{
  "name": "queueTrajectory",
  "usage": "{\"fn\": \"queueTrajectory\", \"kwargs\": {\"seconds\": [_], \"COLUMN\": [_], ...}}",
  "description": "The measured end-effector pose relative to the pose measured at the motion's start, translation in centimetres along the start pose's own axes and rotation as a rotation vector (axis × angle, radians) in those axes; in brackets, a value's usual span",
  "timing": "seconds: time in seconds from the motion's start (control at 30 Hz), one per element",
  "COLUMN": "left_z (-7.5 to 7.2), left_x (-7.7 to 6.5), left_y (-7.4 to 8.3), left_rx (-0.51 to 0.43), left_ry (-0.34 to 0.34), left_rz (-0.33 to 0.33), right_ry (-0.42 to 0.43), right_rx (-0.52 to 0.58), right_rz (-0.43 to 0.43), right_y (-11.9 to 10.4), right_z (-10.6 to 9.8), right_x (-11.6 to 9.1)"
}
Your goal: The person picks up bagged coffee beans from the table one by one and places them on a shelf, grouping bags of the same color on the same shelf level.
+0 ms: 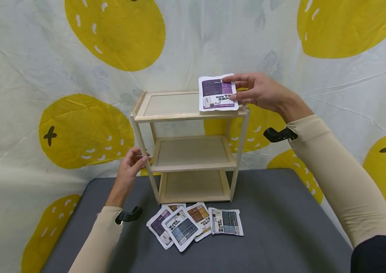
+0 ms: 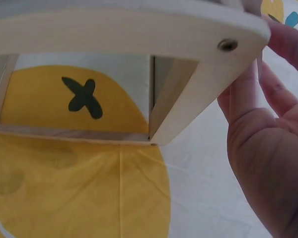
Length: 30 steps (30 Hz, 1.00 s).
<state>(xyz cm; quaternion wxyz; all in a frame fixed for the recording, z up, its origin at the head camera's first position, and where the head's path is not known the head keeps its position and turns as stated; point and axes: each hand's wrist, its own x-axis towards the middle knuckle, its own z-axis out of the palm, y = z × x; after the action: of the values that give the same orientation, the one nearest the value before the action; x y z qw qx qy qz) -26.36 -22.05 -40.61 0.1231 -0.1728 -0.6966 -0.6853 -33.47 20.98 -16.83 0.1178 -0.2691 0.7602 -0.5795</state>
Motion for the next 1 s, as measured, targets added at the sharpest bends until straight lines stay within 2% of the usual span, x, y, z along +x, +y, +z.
{"fn": "queueTrajectory", "kwargs": {"seconds": [0.17, 0.57, 0.83, 1.0], "left_z": [-0.1, 0.0, 0.1, 0.0], "left_x": [0.0, -0.1, 0.0, 0.0], "left_y": [-0.1, -0.1, -0.3, -0.3], "left_rx": [-0.010, 0.015, 0.024, 0.029], "left_ry": [0.000, 0.001, 0.004, 0.000], "left_rz": [0.001, 0.003, 0.004, 0.004], "right_ry": [-0.026, -0.031, -0.017, -0.001], "right_rx": [-0.027, -0.173, -0.167, -0.294], "right_rz": [0.045, 0.146, 0.196, 0.202], "right_y": [0.2, -0.6, -0.6, -0.8], "right_z": [-0.1, 0.2, 0.2, 0.3], "right_x": [0.5, 1.2, 1.5, 1.6]}}
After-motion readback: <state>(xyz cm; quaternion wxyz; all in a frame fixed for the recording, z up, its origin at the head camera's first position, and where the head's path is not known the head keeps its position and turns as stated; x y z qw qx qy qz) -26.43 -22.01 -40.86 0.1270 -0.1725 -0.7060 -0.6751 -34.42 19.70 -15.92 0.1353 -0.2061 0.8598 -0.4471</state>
